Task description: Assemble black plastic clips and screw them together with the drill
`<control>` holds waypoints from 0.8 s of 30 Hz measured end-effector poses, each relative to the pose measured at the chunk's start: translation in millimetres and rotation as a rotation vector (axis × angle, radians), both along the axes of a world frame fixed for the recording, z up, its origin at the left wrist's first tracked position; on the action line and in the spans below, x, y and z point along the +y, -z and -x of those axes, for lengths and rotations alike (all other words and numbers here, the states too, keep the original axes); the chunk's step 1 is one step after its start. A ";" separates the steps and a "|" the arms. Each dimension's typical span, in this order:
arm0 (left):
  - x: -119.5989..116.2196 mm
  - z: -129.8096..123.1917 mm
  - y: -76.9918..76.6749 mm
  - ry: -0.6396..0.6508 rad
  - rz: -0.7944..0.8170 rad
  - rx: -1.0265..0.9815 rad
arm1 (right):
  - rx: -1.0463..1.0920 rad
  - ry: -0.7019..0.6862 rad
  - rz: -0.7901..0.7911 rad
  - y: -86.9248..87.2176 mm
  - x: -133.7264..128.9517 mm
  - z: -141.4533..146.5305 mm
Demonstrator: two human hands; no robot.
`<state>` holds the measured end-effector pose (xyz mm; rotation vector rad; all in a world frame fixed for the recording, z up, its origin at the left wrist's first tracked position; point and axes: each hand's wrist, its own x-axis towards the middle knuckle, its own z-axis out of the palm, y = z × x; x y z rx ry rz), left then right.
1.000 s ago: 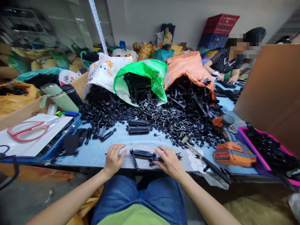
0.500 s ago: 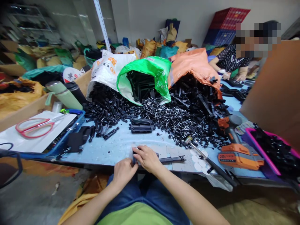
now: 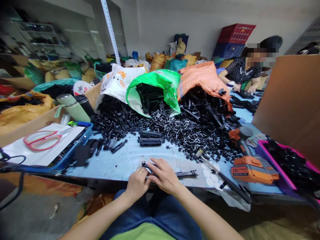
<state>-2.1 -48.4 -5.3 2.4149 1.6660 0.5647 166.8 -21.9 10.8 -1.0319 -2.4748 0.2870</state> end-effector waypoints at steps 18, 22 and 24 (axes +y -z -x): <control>-24.3 -9.4 -67.0 0.433 -0.225 -0.879 | 0.992 -0.103 0.426 -36.9 -37.4 16.3; -1.1 -16.6 -48.0 0.418 -0.542 -0.747 | 1.260 0.140 0.147 3.7 3.5 52.3; 20.8 -7.0 -31.9 0.367 -0.620 -0.461 | 1.042 0.185 0.041 10.1 42.8 43.3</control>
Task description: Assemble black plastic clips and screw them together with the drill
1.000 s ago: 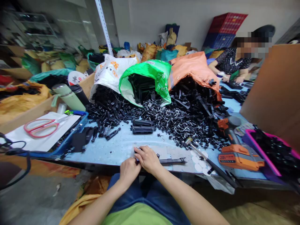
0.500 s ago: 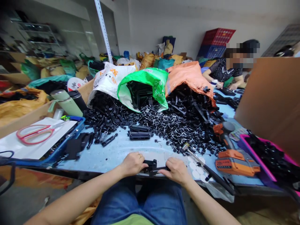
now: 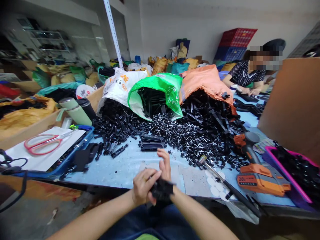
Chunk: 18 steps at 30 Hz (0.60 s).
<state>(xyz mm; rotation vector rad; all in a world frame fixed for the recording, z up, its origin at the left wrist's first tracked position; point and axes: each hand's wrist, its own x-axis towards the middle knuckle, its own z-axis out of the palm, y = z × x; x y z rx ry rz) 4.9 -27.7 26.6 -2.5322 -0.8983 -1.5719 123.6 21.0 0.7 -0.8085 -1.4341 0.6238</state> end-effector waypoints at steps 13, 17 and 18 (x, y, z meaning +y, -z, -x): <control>114.8 21.7 44.2 -0.346 0.267 0.634 | -0.874 0.483 0.309 -41.2 267.6 -38.4; 111.6 37.4 31.7 -0.368 0.306 0.526 | -0.859 0.464 0.408 -50.1 292.5 -33.5; 107.9 48.5 28.3 -0.419 0.334 0.490 | -0.847 0.459 0.422 -53.0 292.9 -38.7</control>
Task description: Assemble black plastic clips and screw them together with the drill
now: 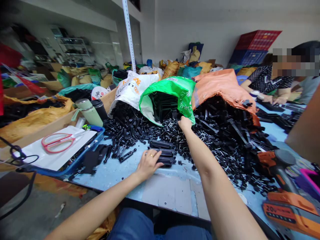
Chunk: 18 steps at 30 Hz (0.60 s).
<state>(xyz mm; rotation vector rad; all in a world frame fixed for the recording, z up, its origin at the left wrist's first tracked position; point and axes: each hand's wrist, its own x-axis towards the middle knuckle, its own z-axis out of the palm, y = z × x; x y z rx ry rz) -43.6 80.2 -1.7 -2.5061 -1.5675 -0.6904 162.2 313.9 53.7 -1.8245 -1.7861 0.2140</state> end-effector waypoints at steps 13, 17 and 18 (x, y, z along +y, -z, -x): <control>-37.7 117.8 24.5 -0.492 -0.132 -0.172 | 0.582 -0.352 0.246 44.8 -235.3 -87.5; -52.4 83.6 3.5 -0.237 -0.174 -0.551 | 0.150 -0.514 0.286 57.0 -291.9 -85.2; -56.9 70.4 -1.7 -0.159 -0.110 -0.610 | 0.042 -0.535 0.264 57.4 -297.8 -77.6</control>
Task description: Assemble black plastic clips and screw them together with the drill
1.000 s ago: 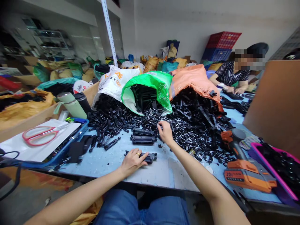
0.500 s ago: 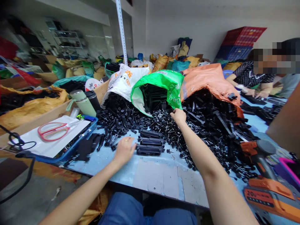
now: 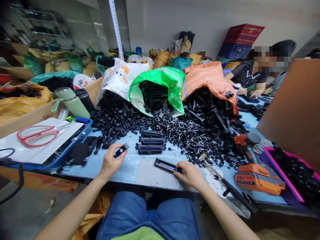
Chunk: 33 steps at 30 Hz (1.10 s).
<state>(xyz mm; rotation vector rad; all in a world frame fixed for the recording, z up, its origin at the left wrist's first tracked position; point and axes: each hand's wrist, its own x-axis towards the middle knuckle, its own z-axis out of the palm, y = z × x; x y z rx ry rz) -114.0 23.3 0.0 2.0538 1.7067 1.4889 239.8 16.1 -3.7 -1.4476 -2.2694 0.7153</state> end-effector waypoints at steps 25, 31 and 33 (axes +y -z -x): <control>-37.6 -95.7 -13.3 0.355 0.508 -0.464 | 0.759 0.062 0.423 -8.2 -0.6 96.5; -37.2 -97.6 -27.3 0.302 0.368 -0.318 | 0.699 -0.105 0.333 -19.3 3.4 83.4; -40.0 -102.8 -28.5 0.283 0.347 -0.316 | 0.628 -0.134 0.243 -20.4 3.8 82.8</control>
